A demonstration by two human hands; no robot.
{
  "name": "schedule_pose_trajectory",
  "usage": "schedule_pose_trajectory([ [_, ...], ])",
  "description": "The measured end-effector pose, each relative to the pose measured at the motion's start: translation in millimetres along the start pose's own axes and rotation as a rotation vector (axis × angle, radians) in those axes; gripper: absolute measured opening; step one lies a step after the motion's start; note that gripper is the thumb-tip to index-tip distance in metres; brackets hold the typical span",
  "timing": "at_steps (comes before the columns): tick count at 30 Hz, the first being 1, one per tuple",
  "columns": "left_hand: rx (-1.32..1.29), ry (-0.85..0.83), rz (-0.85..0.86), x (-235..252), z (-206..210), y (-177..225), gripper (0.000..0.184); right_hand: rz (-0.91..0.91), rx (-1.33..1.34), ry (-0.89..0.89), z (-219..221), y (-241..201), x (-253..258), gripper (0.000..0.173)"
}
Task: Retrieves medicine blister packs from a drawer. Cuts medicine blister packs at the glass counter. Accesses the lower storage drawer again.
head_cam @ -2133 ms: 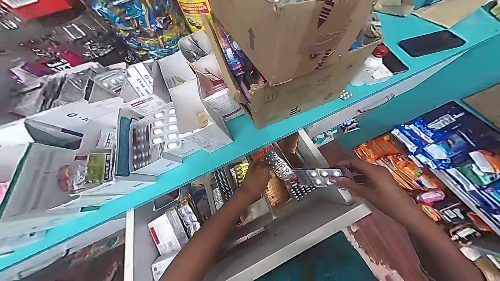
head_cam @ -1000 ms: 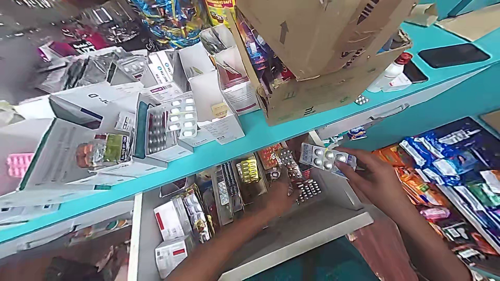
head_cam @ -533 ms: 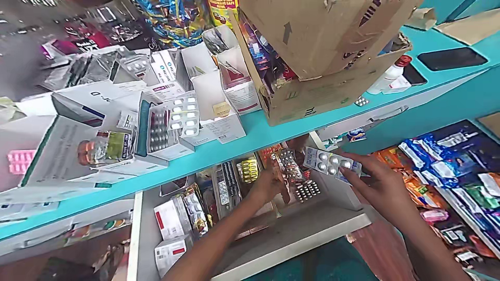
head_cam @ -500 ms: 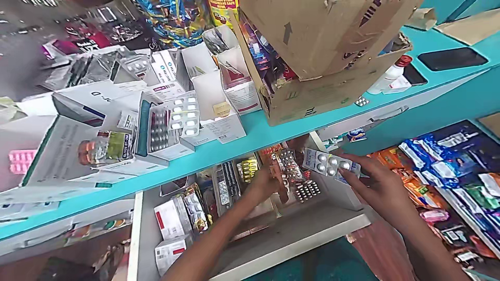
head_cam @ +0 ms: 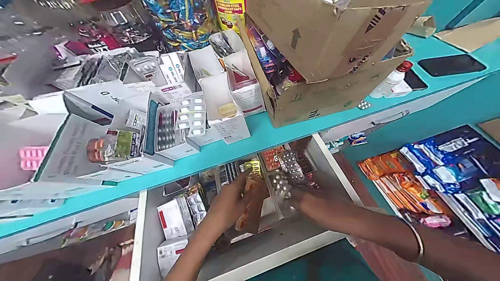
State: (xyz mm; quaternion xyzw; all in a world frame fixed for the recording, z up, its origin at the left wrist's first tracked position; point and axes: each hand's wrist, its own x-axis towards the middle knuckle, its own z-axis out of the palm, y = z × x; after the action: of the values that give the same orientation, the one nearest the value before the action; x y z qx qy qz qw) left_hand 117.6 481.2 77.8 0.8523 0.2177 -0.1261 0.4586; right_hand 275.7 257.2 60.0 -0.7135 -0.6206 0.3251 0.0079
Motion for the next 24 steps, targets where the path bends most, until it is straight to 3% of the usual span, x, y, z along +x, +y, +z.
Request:
schedule_pose_trajectory([
  [1, -0.015, 0.008, 0.011, -3, 1, -2, 0.059, -0.02, 0.07, -0.062, -7, 4, 8, 0.035],
  [3, -0.06, 0.016, 0.035, -4, 2, -5, 0.059, -0.014, 0.075, -0.022, -24, 16, 32, 0.03],
  [5, -0.116, -0.002, 0.049, 0, 5, -4, 0.059, 0.037, -0.072, 0.045, -33, 33, 65, 0.036],
  [10, -0.196, -0.132, 0.027, 11, 10, -1, 0.063, 0.296, -0.246, -0.188, -43, 39, 118, 0.063],
  [12, -0.213, -0.144, 0.035, 14, 11, -3, 0.064, 0.319, -0.225, -0.206, -47, 38, 121, 0.062],
  [17, -0.307, -0.157, 0.024, 23, 15, -6, 0.064, 0.199, -0.167, -0.204, -55, 60, 122, 0.034],
  [20, -0.301, -0.162, 0.009, 32, 17, -7, 0.065, 0.09, -0.106, -0.18, -68, 62, 114, 0.03],
  [24, -0.317, -0.167, -0.01, 41, 20, -12, 0.062, -0.038, 0.009, 0.064, -77, 43, 70, 0.027],
])
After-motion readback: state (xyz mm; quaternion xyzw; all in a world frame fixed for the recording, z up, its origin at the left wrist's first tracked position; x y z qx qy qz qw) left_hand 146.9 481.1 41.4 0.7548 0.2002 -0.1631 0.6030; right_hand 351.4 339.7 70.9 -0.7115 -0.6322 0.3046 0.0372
